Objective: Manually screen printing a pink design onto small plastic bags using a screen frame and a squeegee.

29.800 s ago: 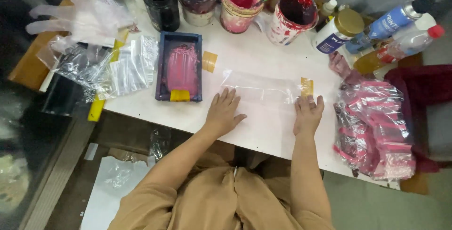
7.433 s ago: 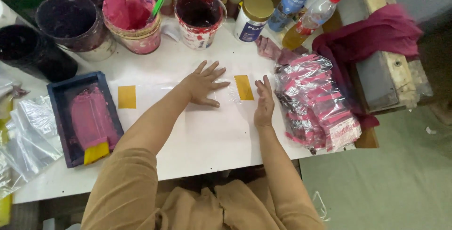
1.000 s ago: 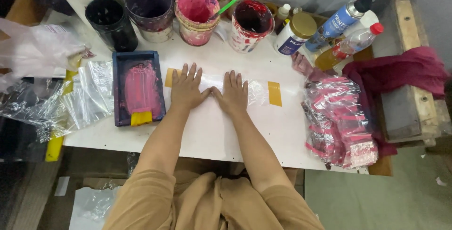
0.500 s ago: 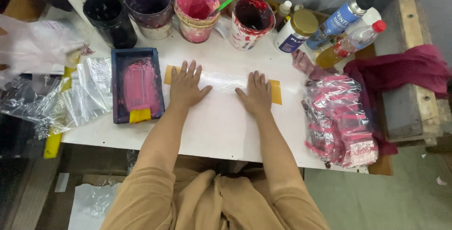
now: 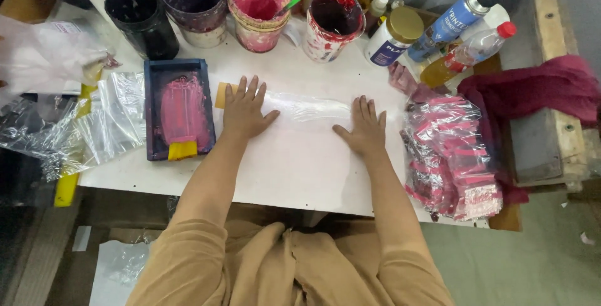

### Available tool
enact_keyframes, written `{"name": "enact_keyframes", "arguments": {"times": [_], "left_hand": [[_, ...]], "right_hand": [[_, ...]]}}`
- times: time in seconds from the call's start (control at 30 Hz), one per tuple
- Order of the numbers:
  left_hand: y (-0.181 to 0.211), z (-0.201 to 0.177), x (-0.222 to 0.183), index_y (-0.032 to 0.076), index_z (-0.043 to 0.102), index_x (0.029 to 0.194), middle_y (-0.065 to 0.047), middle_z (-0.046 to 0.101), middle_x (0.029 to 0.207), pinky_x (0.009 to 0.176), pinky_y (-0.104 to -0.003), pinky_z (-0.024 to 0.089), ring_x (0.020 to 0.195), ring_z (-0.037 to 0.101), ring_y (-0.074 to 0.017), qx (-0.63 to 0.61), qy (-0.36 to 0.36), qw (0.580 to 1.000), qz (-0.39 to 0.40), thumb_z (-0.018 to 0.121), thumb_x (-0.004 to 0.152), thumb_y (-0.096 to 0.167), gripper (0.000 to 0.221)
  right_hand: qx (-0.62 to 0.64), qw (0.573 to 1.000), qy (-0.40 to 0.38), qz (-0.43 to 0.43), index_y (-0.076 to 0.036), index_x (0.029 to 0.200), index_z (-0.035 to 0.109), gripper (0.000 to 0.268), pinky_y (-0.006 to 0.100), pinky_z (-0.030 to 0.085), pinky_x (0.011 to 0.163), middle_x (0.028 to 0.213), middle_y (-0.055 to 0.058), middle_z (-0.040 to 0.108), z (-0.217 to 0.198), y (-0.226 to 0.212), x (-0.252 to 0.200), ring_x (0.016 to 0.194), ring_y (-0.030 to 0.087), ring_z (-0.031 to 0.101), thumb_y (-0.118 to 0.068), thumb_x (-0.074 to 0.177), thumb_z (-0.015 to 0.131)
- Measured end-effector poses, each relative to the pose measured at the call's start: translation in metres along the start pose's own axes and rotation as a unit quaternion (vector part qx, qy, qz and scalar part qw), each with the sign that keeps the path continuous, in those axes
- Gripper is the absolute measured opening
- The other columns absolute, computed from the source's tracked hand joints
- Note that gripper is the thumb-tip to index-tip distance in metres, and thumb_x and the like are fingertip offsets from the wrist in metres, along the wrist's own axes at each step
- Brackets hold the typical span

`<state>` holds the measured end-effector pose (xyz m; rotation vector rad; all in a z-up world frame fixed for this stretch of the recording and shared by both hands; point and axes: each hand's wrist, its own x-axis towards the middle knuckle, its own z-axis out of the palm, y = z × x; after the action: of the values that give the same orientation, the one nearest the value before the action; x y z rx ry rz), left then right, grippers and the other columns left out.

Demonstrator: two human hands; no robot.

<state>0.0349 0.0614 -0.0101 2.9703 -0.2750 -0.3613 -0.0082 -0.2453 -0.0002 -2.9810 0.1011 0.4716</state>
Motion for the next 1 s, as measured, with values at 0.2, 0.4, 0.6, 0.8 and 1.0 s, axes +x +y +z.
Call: {"name": "enact_keyframes", "arguments": {"times": [0.2,0.4,0.6,0.8,1.0], "left_hand": [[0.009,-0.010,0.000,0.014,0.034,0.160,-0.009,0.022,0.171,0.126,-0.054,-0.005,0.159,0.011,-0.0268,0.022,-0.011,1.000,0.013,0.039,0.099,0.065,0.080],[0.061,0.010,0.021,0.017,0.034,0.160,-0.004,0.022,0.170,0.128,-0.052,0.004,0.158,0.014,-0.0240,-0.002,-0.052,0.984,0.168,0.035,0.103,0.059,0.071],[0.071,-0.006,0.009,0.018,0.025,0.163,-0.004,0.016,0.172,0.129,-0.053,0.002,0.159,0.009,-0.0253,0.034,-0.089,0.985,0.146,0.037,0.090,0.082,0.097],[0.072,-0.011,0.007,0.017,0.025,0.163,-0.004,0.018,0.172,0.128,-0.054,0.005,0.159,0.011,-0.0268,0.037,-0.085,0.984,0.153,0.038,0.087,0.084,0.102],[0.073,0.005,0.015,0.019,0.023,0.163,-0.001,0.016,0.172,0.128,-0.052,0.007,0.158,0.011,-0.0241,0.048,-0.074,0.987,0.133,0.041,0.088,0.075,0.095]], "right_hand": [[0.003,1.000,-0.009,-0.013,-0.013,0.165,0.013,0.109,0.061,-0.002,0.126,0.174,0.008,0.008,0.006,0.008,0.007,0.160,0.026,0.003,-0.087,0.088,0.034],[0.034,0.999,-0.008,-0.005,-0.012,0.165,0.014,0.112,0.059,-0.003,0.127,0.174,0.008,0.007,0.001,0.007,0.005,0.160,0.025,0.003,-0.088,0.086,0.037],[0.136,0.986,0.097,-0.014,-0.012,0.164,0.023,0.096,0.053,0.002,0.127,0.172,0.014,0.013,0.032,0.030,0.015,0.159,0.027,0.011,-0.073,0.093,0.045],[0.155,0.950,0.254,-0.095,-0.013,0.162,0.031,0.089,0.065,-0.002,0.121,0.172,0.017,0.013,0.078,0.023,0.031,0.157,0.034,0.010,-0.073,0.098,0.042],[0.020,0.983,0.050,-0.177,-0.014,0.159,0.032,0.110,0.063,-0.002,0.124,0.170,0.014,0.022,0.075,-0.059,0.003,0.157,0.029,0.019,-0.092,0.082,0.031]]}}
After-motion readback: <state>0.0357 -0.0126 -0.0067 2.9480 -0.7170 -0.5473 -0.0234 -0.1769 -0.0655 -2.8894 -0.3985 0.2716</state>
